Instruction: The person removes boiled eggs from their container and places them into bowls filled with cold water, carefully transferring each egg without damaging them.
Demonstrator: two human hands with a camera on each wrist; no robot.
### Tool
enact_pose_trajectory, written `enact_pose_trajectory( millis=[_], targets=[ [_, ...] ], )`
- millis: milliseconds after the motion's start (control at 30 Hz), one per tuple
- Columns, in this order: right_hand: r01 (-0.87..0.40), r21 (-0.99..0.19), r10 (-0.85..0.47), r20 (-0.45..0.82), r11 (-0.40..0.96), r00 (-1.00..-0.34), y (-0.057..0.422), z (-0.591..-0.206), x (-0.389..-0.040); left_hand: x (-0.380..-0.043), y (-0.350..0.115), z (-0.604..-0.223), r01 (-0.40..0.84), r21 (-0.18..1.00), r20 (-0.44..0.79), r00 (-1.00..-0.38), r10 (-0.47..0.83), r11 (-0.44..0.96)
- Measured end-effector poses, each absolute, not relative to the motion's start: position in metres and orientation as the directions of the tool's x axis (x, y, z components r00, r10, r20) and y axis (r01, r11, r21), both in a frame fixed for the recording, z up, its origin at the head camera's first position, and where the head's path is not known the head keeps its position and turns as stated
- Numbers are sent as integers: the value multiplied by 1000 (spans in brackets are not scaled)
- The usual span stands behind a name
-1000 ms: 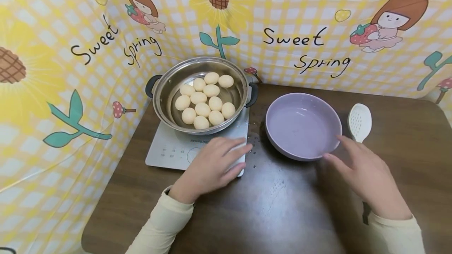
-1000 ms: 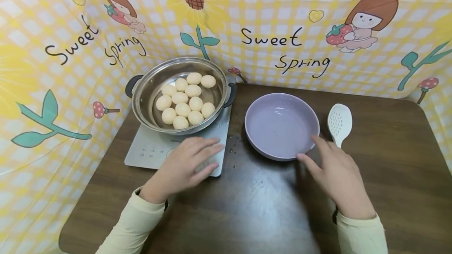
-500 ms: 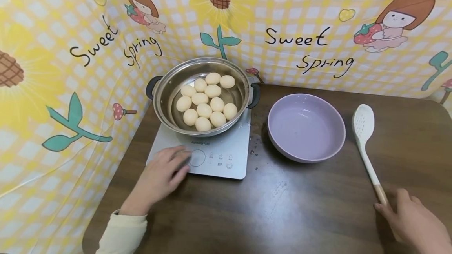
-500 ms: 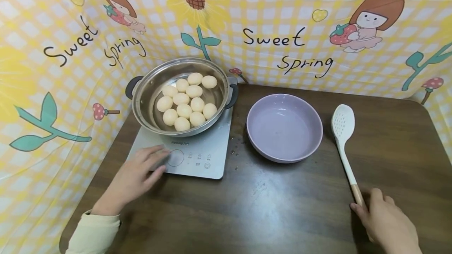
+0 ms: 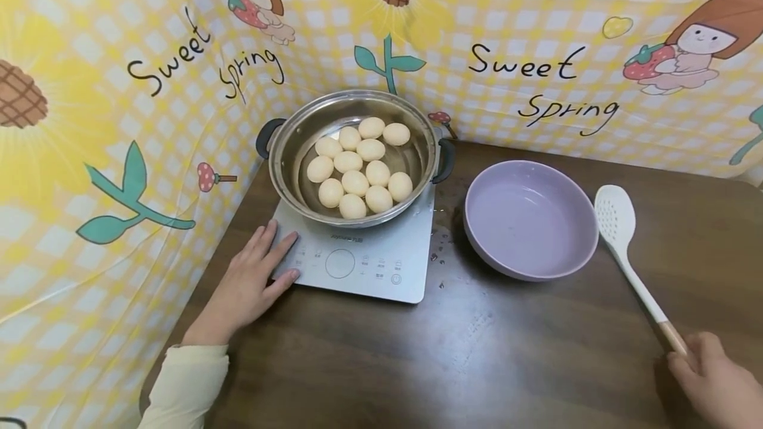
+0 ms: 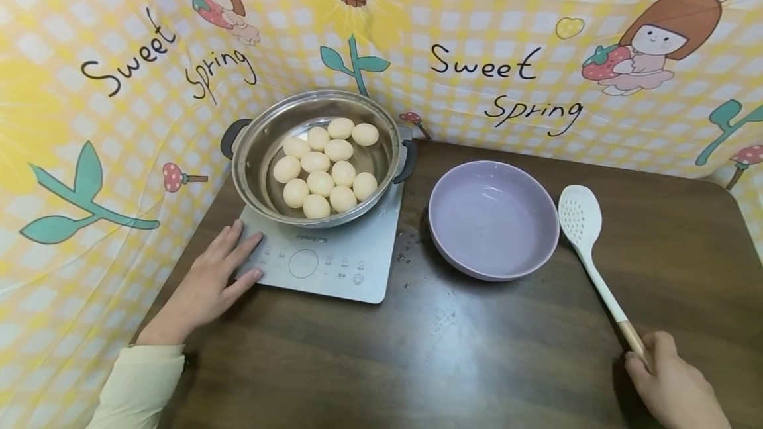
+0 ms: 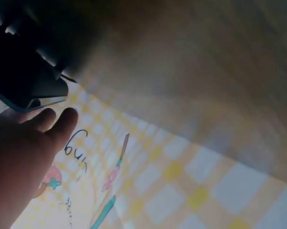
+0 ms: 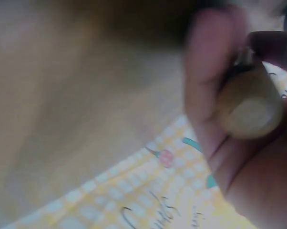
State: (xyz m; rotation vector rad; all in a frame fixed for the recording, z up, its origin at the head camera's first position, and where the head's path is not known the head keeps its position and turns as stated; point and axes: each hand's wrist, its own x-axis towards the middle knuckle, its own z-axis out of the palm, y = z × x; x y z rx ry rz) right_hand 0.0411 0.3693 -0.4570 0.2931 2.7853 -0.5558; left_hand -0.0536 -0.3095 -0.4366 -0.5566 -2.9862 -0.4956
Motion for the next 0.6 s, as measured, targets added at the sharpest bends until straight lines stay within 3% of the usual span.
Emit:
enact_pose_trajectory(
  millis=[167, 400, 600],
  targets=[
    [229, -416, 140, -234, 880, -962, 374, -464, 43, -52, -313, -443, 319, 353, 52, -945, 323, 880],
    [187, -677, 164, -99, 712, -981, 374, -474, 48, -53, -314, -446, 274, 395, -15, -952, 305, 877],
    [187, -703, 222, -42, 686, -974, 384, -471, 44, -55, -311, -442, 266, 390, -29, -953, 301, 882]
  ],
)
